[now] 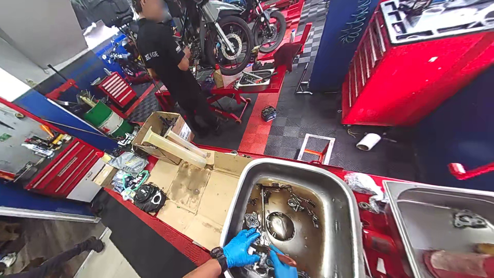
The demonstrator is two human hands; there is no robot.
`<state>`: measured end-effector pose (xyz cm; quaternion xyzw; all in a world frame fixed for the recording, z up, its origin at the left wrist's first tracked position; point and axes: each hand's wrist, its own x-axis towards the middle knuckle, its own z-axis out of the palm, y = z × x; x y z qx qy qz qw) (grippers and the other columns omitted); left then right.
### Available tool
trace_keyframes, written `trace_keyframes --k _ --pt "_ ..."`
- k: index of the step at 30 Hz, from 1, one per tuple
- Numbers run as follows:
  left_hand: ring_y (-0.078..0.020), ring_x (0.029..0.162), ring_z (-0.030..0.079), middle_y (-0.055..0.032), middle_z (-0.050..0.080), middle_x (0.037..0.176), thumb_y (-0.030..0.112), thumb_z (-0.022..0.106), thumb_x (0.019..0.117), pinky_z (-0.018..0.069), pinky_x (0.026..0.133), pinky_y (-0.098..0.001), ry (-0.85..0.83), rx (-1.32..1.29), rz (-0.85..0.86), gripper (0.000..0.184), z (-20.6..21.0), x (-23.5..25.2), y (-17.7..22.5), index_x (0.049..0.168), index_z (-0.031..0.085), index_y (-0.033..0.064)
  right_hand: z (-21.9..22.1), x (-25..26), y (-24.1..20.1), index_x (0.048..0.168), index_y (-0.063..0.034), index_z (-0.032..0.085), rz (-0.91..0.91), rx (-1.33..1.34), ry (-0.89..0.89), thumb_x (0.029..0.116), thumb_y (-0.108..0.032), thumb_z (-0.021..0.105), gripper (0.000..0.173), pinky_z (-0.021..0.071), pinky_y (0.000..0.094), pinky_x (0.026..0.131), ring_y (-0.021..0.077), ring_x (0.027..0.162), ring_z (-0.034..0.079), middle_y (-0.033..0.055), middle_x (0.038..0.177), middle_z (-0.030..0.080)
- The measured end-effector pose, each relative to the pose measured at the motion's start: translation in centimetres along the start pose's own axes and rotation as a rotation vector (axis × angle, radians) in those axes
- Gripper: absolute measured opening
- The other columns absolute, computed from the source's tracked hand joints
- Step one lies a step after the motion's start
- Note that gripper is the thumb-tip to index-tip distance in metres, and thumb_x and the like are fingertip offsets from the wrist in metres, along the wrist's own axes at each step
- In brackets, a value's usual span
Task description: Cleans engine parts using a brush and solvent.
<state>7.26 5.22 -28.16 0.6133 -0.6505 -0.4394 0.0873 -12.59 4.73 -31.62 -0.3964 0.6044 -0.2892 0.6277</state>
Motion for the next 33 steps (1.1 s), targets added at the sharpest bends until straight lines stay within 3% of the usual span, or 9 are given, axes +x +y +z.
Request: trace_keyframes --k 2,5,8,11,18,24,28,30,33 --pt "-0.0364 0.153 0.03 -0.0154 0.036 0.164 0.044 0.063 0.098 0.0248 0.125 -0.0518 -0.016 0.132 -0.027 0.067 0.7 0.1 0.2 0.155 0.046 0.0115 -0.2 -0.5 0.5 0.126 0.0021 0.071 -0.231 -0.456 -0.092 0.1005 -0.015 0.06 0.033 0.0515 0.0554 0.104 0.0366 0.113 0.07 0.0236 0.119 0.073" --pt "-0.0348 0.151 0.034 -0.0138 0.043 0.16 0.053 0.05 0.1024 0.0309 0.122 -0.0521 0.052 0.214 -0.095 0.063 1.9 0.7 0.5 0.15 0.052 0.0127 -0.6 -1.2 -1.2 0.114 -0.0042 0.077 -0.177 -0.751 -0.291 0.0989 -0.024 0.06 0.03 0.0517 0.063 0.094 0.0411 0.104 0.071 0.0216 0.106 0.075" --pt "-0.03 0.142 0.047 -0.0158 0.056 0.147 0.048 0.046 0.1046 0.0352 0.121 -0.0445 0.162 0.174 -0.118 0.057 2.1 2.3 0.1 0.144 0.059 0.0091 -0.4 -0.2 -1.6 0.095 0.0016 0.075 -0.002 -0.43 -0.107 0.0975 -0.035 0.065 0.038 0.0556 0.0566 0.081 0.0323 0.084 0.072 0.0188 0.085 0.074" --pt "-0.0281 0.138 0.052 -0.0154 0.059 0.144 0.046 0.044 0.1056 0.0378 0.119 -0.044 0.119 0.094 -0.18 0.054 1.0 3.7 0.2 0.142 0.06 0.0087 0.5 0.4 -1.7 0.112 0.0072 0.068 0.147 0.031 0.028 0.1021 -0.03 0.064 0.038 0.063 0.0412 0.079 0.0227 0.08 0.075 0.0183 0.092 0.075" --pt "-0.0279 0.136 0.054 -0.0157 0.061 0.141 0.042 0.044 0.1056 0.0396 0.118 -0.0442 0.151 0.069 -0.182 0.051 1.1 3.9 0.2 0.138 0.064 0.0078 2.5 0.2 -2.8 0.134 0.0061 0.056 0.365 0.604 0.129 0.1063 -0.02 0.054 0.038 0.0606 0.0347 0.081 0.0231 0.09 0.072 0.0215 0.111 0.07" --pt "-0.0243 0.13 0.06 -0.0125 0.066 0.136 0.037 0.047 0.1063 0.0438 0.116 -0.046 0.163 -0.042 -0.262 0.044 -1.2 3.8 -0.7 0.136 0.066 0.0108 0.5 0.5 -1.8 0.127 0.0078 0.056 0.297 0.329 0.065 0.0988 -0.012 0.066 0.036 0.0645 0.0414 0.072 0.027 0.08 0.074 0.0211 0.1 0.072" --pt "-0.0254 0.129 0.061 -0.015 0.066 0.135 0.031 0.047 0.107 0.0441 0.115 -0.0457 0.175 -0.111 -0.242 0.042 -1.0 4.2 -1.6 0.136 0.065 0.0068 1.8 1.5 -4.4 0.121 0.0086 0.062 0.306 0.578 0.062 0.1029 -0.012 0.061 0.027 0.0647 0.0367 0.074 0.0248 0.08 0.075 0.0201 0.098 0.074" --pt "-0.0247 0.129 0.061 -0.0149 0.066 0.135 0.031 0.045 0.1078 0.0436 0.115 -0.0446 0.189 -0.099 -0.255 0.042 -1.3 4.5 -1.6 0.135 0.066 0.0066 1.5 0.4 -4.2 0.115 0.0071 0.066 0.277 0.452 -0.044 0.1033 -0.012 0.061 0.023 0.0657 0.0359 0.075 0.0233 0.08 0.076 0.018 0.095 0.076" --pt "-0.0232 0.128 0.062 -0.0144 0.067 0.134 0.031 0.044 0.1075 0.0443 0.114 -0.0428 0.197 -0.07 -0.228 0.042 -1.2 4.4 -1.8 0.134 0.067 0.0062 1.4 2.6 -1.8 0.107 0.0039 0.067 0.252 0.229 0.049 0.0991 -0.017 0.065 0.022 0.0632 0.0396 0.073 0.0228 0.076 0.073 0.0155 0.09 0.073"
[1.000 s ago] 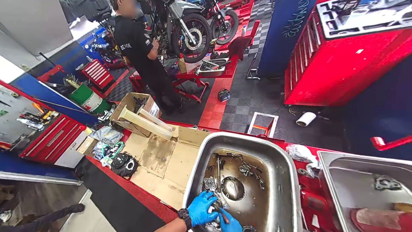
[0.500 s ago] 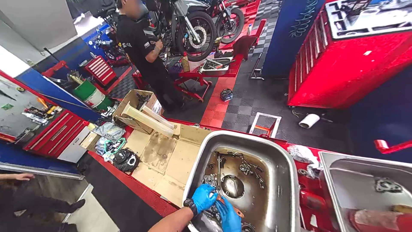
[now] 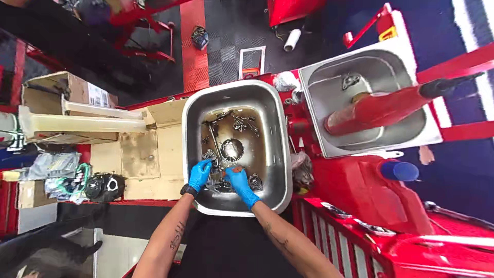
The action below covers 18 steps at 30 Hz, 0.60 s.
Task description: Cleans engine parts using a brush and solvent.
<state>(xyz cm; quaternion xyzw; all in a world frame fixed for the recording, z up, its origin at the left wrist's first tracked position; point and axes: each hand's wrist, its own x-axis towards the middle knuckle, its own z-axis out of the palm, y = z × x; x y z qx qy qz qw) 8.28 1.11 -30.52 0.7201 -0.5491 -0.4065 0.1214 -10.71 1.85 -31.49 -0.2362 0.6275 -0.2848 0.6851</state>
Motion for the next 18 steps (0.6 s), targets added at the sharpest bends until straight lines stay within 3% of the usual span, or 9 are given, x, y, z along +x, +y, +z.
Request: trace_keyframes --k 2,4,6,8,11,13,15,17,18 --pt "-0.0235 0.128 0.062 -0.015 0.067 0.134 0.03 0.044 0.1073 0.0444 0.114 -0.0423 0.001 0.005 0.019 0.042 0.2 0.0 -0.1 0.133 0.067 0.0058 1.0 0.9 -1.2 0.114 0.0063 0.065 0.01 0.136 0.035 0.1013 -0.015 0.064 0.025 0.0649 0.0381 0.075 0.0238 0.079 0.075 0.0188 0.097 0.074" --pt "-0.0237 0.128 0.062 -0.0153 0.067 0.134 0.029 0.044 0.1077 0.0438 0.114 -0.042 0.0 0.008 0.006 0.042 0.1 -0.2 0.0 0.133 0.067 0.0056 1.4 -0.8 -1.5 0.116 0.0065 0.067 -0.006 0.154 -0.074 0.1024 -0.014 0.063 0.025 0.0651 0.0372 0.08 0.0234 0.083 0.076 0.0187 0.1 0.074" --pt "-0.0235 0.128 0.062 -0.0154 0.067 0.133 0.029 0.044 0.1076 0.0437 0.114 -0.0416 0.004 0.013 0.017 0.042 0.0 0.2 0.2 0.133 0.068 0.0052 -0.1 -1.7 -0.4 0.109 0.0006 0.072 -0.102 -0.12 -0.18 0.1004 -0.02 0.064 0.023 0.0631 0.0371 0.083 0.0185 0.085 0.074 0.0124 0.096 0.075" --pt "-0.0227 0.129 0.061 -0.0145 0.067 0.134 0.029 0.045 0.1073 0.0435 0.115 -0.0407 -0.031 0.057 0.046 0.042 0.3 -0.1 0.3 0.133 0.068 0.0053 -0.9 -1.2 0.4 0.103 -0.0058 0.075 -0.222 -0.405 -0.16 0.0988 -0.026 0.062 0.024 0.0579 0.0414 0.085 0.0181 0.088 0.071 0.009 0.093 0.074" --pt "-0.0243 0.129 0.061 -0.0155 0.067 0.134 0.029 0.046 0.1065 0.0437 0.115 -0.0419 -0.056 0.105 0.091 0.041 0.8 0.0 0.6 0.131 0.068 0.0046 0.1 0.1 -1.3 0.118 -0.0062 0.076 -0.404 -0.514 -0.142 0.1025 -0.025 0.059 0.029 0.0537 0.0413 0.1 0.0213 0.107 0.072 0.0125 0.11 0.076" --pt "-0.0239 0.129 0.062 -0.015 0.067 0.134 0.03 0.046 0.1062 0.0439 0.114 -0.0418 -0.077 0.139 0.096 0.042 0.8 0.1 1.0 0.131 0.069 0.0055 -0.4 -0.9 -1.0 0.115 -0.0055 0.076 -0.404 -0.667 -0.211 0.1033 -0.026 0.055 0.031 0.054 0.0479 0.096 0.0278 0.104 0.072 0.0156 0.105 0.076" --pt "-0.0236 0.129 0.061 -0.014 0.067 0.134 0.033 0.046 0.1058 0.0438 0.115 -0.0414 -0.109 0.186 0.118 0.043 1.2 0.5 1.7 0.131 0.069 0.0063 -2.2 -1.4 -1.0 0.106 -0.0048 0.075 -0.291 -0.796 -0.295 0.1026 -0.027 0.054 0.031 0.0532 0.0539 0.09 0.0321 0.099 0.071 0.0176 0.099 0.074" --pt "-0.0241 0.128 0.062 -0.0135 0.067 0.133 0.034 0.046 0.1053 0.0441 0.114 -0.0421 -0.121 0.207 0.103 0.044 1.4 0.2 1.8 0.13 0.07 0.0072 -2.7 -0.7 -0.4 0.099 -0.003 0.073 -0.17 -0.687 -0.255 0.1002 -0.028 0.058 0.029 0.0539 0.0521 0.085 0.0286 0.09 0.07 0.0157 0.093 0.071" --pt "-0.0235 0.127 0.062 -0.0129 0.068 0.133 0.035 0.047 0.1055 0.0446 0.113 -0.0422 -0.12 0.196 0.085 0.043 1.4 0.3 1.8 0.13 0.07 0.0079 -2.4 0.1 0.2 0.098 -0.0035 0.072 -0.155 -0.559 -0.175 0.0989 -0.028 0.061 0.027 0.0565 0.0467 0.082 0.0231 0.084 0.07 0.0123 0.089 0.072"
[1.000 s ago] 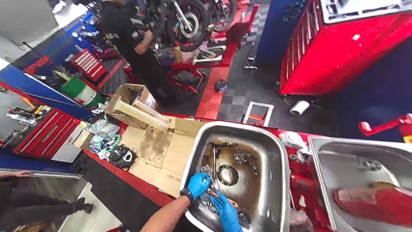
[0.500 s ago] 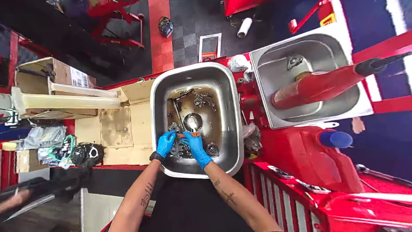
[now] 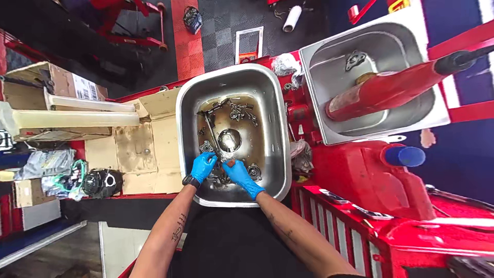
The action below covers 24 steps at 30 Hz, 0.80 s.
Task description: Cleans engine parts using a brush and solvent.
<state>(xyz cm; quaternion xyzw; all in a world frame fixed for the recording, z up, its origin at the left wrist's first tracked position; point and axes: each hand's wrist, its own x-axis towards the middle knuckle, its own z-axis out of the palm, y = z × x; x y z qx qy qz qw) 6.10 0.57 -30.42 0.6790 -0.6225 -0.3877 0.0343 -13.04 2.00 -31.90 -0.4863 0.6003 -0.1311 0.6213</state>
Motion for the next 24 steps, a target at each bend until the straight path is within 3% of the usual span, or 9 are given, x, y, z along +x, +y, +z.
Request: trace_keyframes --k 3,6,8,11,15,17,20,22,24 --pt "-0.0222 0.128 0.062 -0.0119 0.067 0.134 0.036 0.047 0.1056 0.0443 0.114 -0.0427 0.001 -0.043 -0.052 0.044 -0.6 0.6 0.1 0.131 0.069 0.0088 0.7 1.0 -0.4 0.109 -0.0033 0.075 -0.034 0.167 0.148 0.1006 -0.024 0.063 0.025 0.0597 0.0409 0.088 0.0193 0.09 0.073 0.012 0.097 0.075" --pt "-0.0255 0.13 0.06 -0.0135 0.066 0.136 0.039 0.047 0.1065 0.0438 0.114 -0.0471 0.005 -0.068 -0.202 0.046 -0.8 0.7 1.2 0.135 0.067 0.0086 -0.9 -2.8 -1.3 0.1 -0.0047 0.074 -0.096 -0.271 -0.021 0.1025 -0.028 0.055 0.03 0.0533 0.0556 0.086 0.0334 0.095 0.07 0.0172 0.093 0.072" --pt "-0.028 0.133 0.058 -0.0153 0.063 0.14 0.04 0.044 0.1076 0.0422 0.116 -0.0496 0.08 -0.081 -0.277 0.05 -0.7 0.7 1.3 0.141 0.061 0.0083 -1.7 -4.5 -0.8 0.103 -0.0061 0.076 -0.107 -0.401 -0.081 0.103 -0.028 0.055 0.03 0.053 0.0586 0.088 0.0364 0.098 0.071 0.0183 0.096 0.074" --pt "-0.0261 0.144 0.047 -0.0117 0.057 0.148 0.042 0.046 0.1058 0.033 0.123 -0.0435 0.237 0.122 0.003 0.054 -1.0 -0.5 -0.2 0.146 0.056 0.0087 -1.4 -4.6 0.1 0.11 -0.0088 0.078 -0.171 -0.414 -0.037 0.1025 -0.026 0.058 0.027 0.0539 0.0596 0.089 0.0366 0.098 0.072 0.0181 0.098 0.076" --pt "-0.0325 0.155 0.025 -0.0063 0.045 0.16 0.053 0.075 0.0876 0.018 0.127 -0.0556 -0.154 0.467 0.482 0.079 -3.0 -3.1 0.3 0.153 0.049 0.0176 -1.7 -4.4 0.2 0.11 -0.0069 0.078 -0.191 -0.435 0.033 0.1015 -0.023 0.059 0.026 0.0538 0.0623 0.086 0.039 0.095 0.073 0.0196 0.097 0.076" --pt "-0.037 0.15 0.035 -0.014 0.051 0.153 0.044 0.086 0.0804 0.0214 0.125 -0.0563 -0.31 0.617 0.571 0.085 -3.4 -3.3 0.8 0.15 0.051 0.0109 -1.8 -4.5 0.0 0.114 -0.0078 0.077 -0.173 -0.449 0.032 0.102 -0.024 0.059 0.027 0.0535 0.0623 0.089 0.0392 0.099 0.073 0.0195 0.1 0.076" --pt "-0.0396 0.122 0.059 -0.0196 0.064 0.129 0.018 0.089 0.075 0.0428 0.11 -0.0559 -0.411 0.78 0.548 0.067 -3.4 -2.3 3.1 0.134 0.06 0.0035 -2.0 -4.0 -0.3 0.112 -0.0097 0.078 -0.172 -0.523 -0.041 0.1017 -0.024 0.058 0.026 0.0539 0.06 0.089 0.0369 0.1 0.073 0.0177 0.101 0.076" --pt "-0.0397 0.116 0.062 -0.0198 0.064 0.129 0.02 0.089 0.0746 0.047 0.102 -0.0588 -0.464 0.793 0.468 0.072 -3.3 -1.3 4.0 0.138 0.057 0.004 -2.4 -3.8 -0.6 0.109 -0.0105 0.078 -0.181 -0.548 -0.122 0.1015 -0.025 0.058 0.025 0.0542 0.058 0.09 0.0346 0.101 0.072 0.016 0.101 0.076" --pt "-0.0376 0.115 0.064 -0.0172 0.067 0.126 0.029 0.087 0.0768 0.0457 0.104 -0.0601 -0.467 0.722 0.373 0.071 -3.9 -0.6 4.3 0.139 0.059 0.0079 -2.7 -3.7 -0.9 0.107 -0.0097 0.078 -0.238 -0.516 -0.066 0.1007 -0.023 0.059 0.024 0.0551 0.0586 0.087 0.0352 0.097 0.073 0.0162 0.098 0.076"
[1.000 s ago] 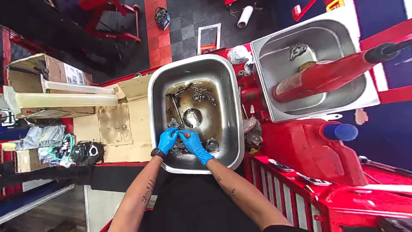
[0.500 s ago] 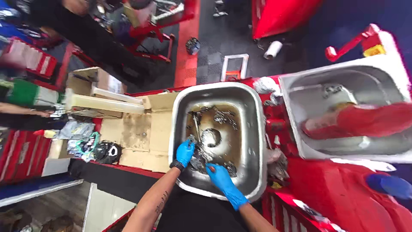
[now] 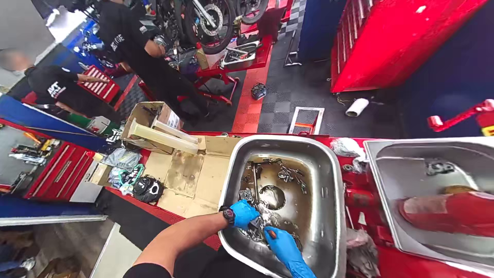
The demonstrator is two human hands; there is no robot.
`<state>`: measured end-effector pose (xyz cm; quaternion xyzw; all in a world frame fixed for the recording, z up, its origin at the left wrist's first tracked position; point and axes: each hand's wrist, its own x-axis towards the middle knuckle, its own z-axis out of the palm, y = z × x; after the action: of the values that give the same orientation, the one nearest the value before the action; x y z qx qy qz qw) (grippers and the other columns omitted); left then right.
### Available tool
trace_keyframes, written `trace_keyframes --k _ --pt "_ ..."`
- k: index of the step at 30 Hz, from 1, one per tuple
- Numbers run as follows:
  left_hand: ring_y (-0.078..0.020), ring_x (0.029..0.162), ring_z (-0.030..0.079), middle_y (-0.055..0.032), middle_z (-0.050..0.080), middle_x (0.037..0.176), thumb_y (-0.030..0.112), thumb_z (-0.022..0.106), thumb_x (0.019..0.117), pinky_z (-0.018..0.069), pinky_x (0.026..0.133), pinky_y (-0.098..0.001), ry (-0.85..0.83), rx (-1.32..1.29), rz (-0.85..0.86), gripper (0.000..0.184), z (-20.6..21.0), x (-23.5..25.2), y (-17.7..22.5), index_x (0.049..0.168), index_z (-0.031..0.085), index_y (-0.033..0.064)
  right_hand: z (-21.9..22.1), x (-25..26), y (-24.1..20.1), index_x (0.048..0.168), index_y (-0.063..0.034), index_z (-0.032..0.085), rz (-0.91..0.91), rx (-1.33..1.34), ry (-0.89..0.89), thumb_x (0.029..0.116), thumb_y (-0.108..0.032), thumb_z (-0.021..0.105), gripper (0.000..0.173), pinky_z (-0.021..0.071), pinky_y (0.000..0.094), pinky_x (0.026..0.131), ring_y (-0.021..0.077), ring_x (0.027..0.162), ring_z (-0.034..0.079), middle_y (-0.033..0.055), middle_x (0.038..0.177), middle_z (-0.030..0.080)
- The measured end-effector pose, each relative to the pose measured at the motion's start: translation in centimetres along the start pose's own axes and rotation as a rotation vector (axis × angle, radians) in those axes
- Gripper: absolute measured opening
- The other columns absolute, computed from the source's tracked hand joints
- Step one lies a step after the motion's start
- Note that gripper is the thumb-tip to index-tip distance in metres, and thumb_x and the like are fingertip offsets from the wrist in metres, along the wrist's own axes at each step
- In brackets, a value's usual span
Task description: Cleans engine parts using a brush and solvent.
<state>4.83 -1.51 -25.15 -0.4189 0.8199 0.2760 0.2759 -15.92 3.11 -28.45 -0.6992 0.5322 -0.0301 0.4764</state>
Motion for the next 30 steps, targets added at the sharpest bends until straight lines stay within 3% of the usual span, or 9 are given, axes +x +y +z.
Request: trace_keyframes --k 5,8,11,15,16,19,22,25,30 --pt "-0.0389 0.11 0.068 -0.0182 0.072 0.115 0.043 0.086 0.0729 0.0522 0.095 -0.0647 0.07 -0.424 -0.345 0.067 1.1 -1.1 -0.2 0.129 0.067 0.0112 1.0 -0.4 0.4 0.112 -0.0097 0.077 0.078 0.211 0.123 0.1013 -0.027 0.059 0.027 0.0553 0.0557 0.091 0.0313 0.1 0.073 0.0143 0.101 0.076" --pt "-0.0358 0.107 0.067 -0.0203 0.071 0.11 0.045 0.089 0.0683 0.0524 0.096 -0.0592 0.285 -0.851 -0.575 0.071 2.5 -1.3 -0.8 0.123 0.067 0.0053 0.3 0.7 0.1 0.117 -0.0073 0.076 0.14 0.646 0.439 0.1005 -0.025 0.064 0.027 0.0574 0.0418 0.095 0.0177 0.099 0.073 0.0089 0.106 0.077" --pt "-0.0263 0.098 0.068 -0.0186 0.071 0.104 0.035 0.087 0.0805 0.0553 0.092 -0.0473 0.572 -1.298 -0.687 0.054 3.4 -0.4 0.3 0.115 0.068 -0.0029 0.4 2.7 -1.9 0.12 -0.0026 0.074 0.084 0.896 0.573 0.1014 -0.019 0.063 0.027 0.0593 0.037 0.097 0.0156 0.104 0.073 0.0106 0.114 0.076" --pt "-0.0215 0.088 0.067 -0.0158 0.071 0.095 0.038 0.068 0.0986 0.0558 0.083 -0.0427 0.803 -1.575 -0.729 0.043 4.0 1.3 0.7 0.102 0.07 -0.0043 0.4 0.1 -3.5 0.116 -0.0013 0.074 0.061 1.046 0.374 0.1006 -0.015 0.063 0.024 0.0629 0.0368 0.09 0.0165 0.096 0.075 0.0099 0.11 0.076" --pt "-0.0226 0.092 0.068 -0.0169 0.072 0.099 0.038 0.065 0.1006 0.0568 0.086 -0.044 0.841 -1.63 -0.711 0.044 4.2 1.4 0.3 0.104 0.07 -0.0047 0.0 -0.5 -2.7 0.115 -0.002 0.074 0.084 1.032 0.335 0.1003 -0.016 0.064 0.023 0.0635 0.0364 0.089 0.0161 0.094 0.075 0.0091 0.108 0.076" --pt "-0.0214 0.093 0.069 -0.016 0.072 0.099 0.034 0.065 0.1012 0.0577 0.087 -0.0424 0.899 -1.64 -0.665 0.039 4.5 0.9 -0.1 0.102 0.07 -0.0044 -1.7 1.5 -0.3 0.108 -0.0029 0.075 0.194 0.938 0.472 0.0981 -0.021 0.065 0.023 0.0624 0.0383 0.082 0.0163 0.084 0.073 0.0089 0.095 0.076" --pt "-0.0167 0.086 0.066 -0.0126 0.069 0.092 0.03 0.069 0.0987 0.0565 0.084 -0.0379 0.849 -1.506 -0.659 0.033 4.1 0.3 0.8 0.1 0.068 -0.0039 -2.5 3.6 -2.6 0.113 0.0021 0.073 0.154 1.108 0.467 0.0988 -0.014 0.065 0.023 0.0642 0.0391 0.085 0.02 0.09 0.075 0.0142 0.104 0.075" --pt "-0.0155 0.081 0.065 -0.0116 0.068 0.087 0.028 0.069 0.0989 0.0566 0.08 -0.0362 0.871 -1.488 -0.659 0.032 4.0 0.2 1.2 0.099 0.068 -0.0039 -1.2 0.9 -3.6 0.11 -0.002 0.075 0.133 1.053 0.322 0.0983 -0.017 0.066 0.021 0.0644 0.0377 0.084 0.0173 0.088 0.075 0.0096 0.1 0.077" --pt "-0.0169 0.087 0.066 -0.0136 0.069 0.094 0.028 0.076 0.0926 0.0566 0.084 -0.0381 0.847 -1.441 -0.684 0.035 3.7 -0.4 1.7 0.104 0.068 -0.0041 -1.8 2.6 -0.7 0.11 -0.0012 0.074 0.211 0.985 0.467 0.0981 -0.018 0.067 0.022 0.0635 0.0384 0.086 0.018 0.089 0.075 0.0113 0.101 0.076"
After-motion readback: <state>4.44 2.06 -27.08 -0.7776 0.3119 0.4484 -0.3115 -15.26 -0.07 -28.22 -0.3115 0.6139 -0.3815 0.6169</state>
